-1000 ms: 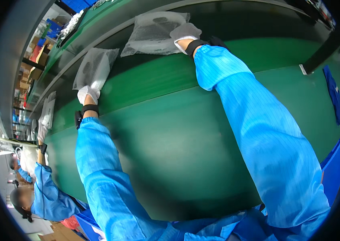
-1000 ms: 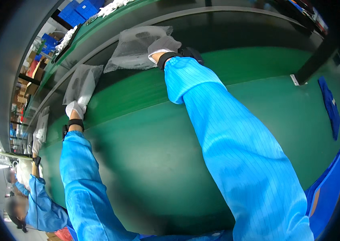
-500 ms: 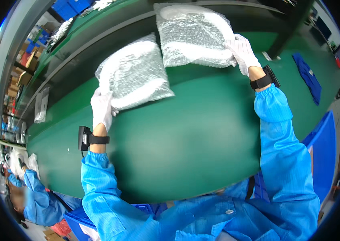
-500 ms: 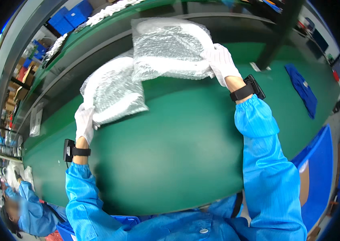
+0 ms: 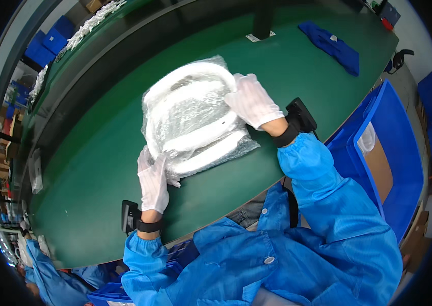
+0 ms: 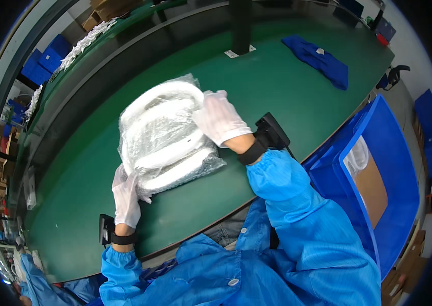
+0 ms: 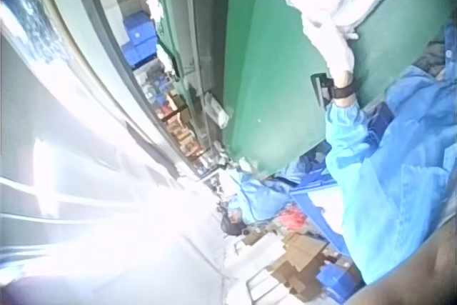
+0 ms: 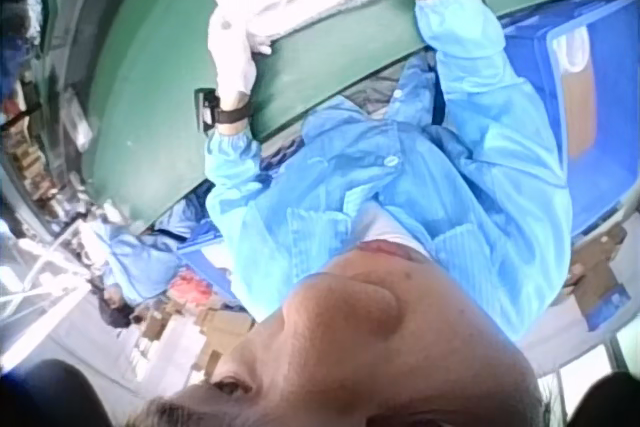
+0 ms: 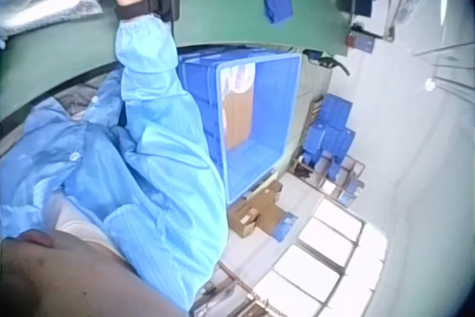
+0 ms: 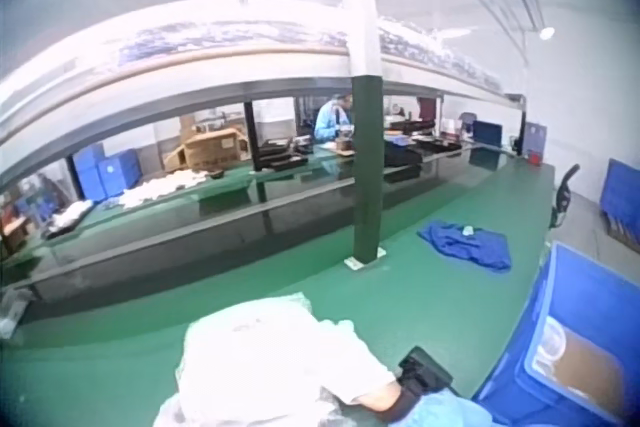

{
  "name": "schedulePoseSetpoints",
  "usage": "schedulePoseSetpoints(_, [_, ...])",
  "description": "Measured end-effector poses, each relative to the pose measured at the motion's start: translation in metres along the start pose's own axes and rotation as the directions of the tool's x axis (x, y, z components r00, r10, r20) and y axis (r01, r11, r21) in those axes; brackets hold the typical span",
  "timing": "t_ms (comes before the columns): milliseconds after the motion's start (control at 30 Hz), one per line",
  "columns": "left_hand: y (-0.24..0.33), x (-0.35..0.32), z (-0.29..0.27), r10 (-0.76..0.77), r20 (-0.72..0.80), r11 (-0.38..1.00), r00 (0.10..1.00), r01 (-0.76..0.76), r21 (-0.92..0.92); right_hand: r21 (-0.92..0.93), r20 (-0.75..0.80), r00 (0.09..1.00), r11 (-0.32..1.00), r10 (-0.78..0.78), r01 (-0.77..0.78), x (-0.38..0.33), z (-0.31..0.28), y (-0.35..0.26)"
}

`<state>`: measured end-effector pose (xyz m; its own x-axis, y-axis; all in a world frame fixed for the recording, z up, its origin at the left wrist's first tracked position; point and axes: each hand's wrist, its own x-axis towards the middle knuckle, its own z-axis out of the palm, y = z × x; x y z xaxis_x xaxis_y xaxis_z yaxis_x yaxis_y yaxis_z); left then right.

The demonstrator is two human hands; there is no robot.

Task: Packaging bubble-wrapped plastic components into a lined blue bin at a factory assembly line.

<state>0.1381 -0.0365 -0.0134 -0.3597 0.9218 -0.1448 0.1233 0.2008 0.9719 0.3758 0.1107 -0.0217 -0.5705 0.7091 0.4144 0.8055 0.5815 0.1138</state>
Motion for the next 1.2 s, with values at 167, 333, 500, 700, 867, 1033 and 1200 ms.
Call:
schedulePoseSetpoints(167, [-0.003, 0.006, -0.02, 0.061, 0.129, 0.997, 0.99, -0.067, 0.041, -0.358, -0.36, 0.886, 0.921, -0.291, 0.157, -0.006, 0.007, 0.0])
schedulePoseSetpoints(333, [0.043, 0.028, -0.005, 0.688, 0.008, 0.39, 0.726, -0.379, 0.839, 0.157, 0.089, 0.972, 0.96, 0.22, -0.231, 0.0, -0.002, -0.018])
schedulePoseSetpoints(500, [0.051, 0.081, 0.055, 0.577, 0.429, 0.101, 0.695, -0.581, 0.807, 0.327, -0.071, 0.965, 0.92, 0.254, -0.218, -0.009, 0.021, 0.004])
schedulePoseSetpoints(700, [0.022, 0.109, 0.028, 0.535, 0.461, 0.133, 0.708, -0.61, 0.782, 0.59, -0.066, 0.839, 0.699, 0.541, -0.404, 0.014, 0.027, -0.02])
schedulePoseSetpoints(867, [0.016, 0.116, 0.064, 0.517, 0.471, 0.181, 0.714, -0.63, 0.755, 0.504, 0.213, 0.908, 0.756, 0.361, -0.419, 0.014, 0.045, -0.001])
schedulePoseSetpoints(1033, [0.012, 0.125, 0.047, 0.487, 0.43, 0.25, 0.761, -0.593, 0.765, 0.641, 0.07, 0.859, 0.637, 0.507, -0.428, 0.025, 0.053, -0.013])
schedulePoseSetpoints(1200, [0.002, 0.149, 0.012, 0.389, 0.523, 0.205, 0.758, -0.625, 0.753, 0.748, -0.018, 0.919, 0.615, 0.395, -0.25, 0.006, 0.04, 0.01])
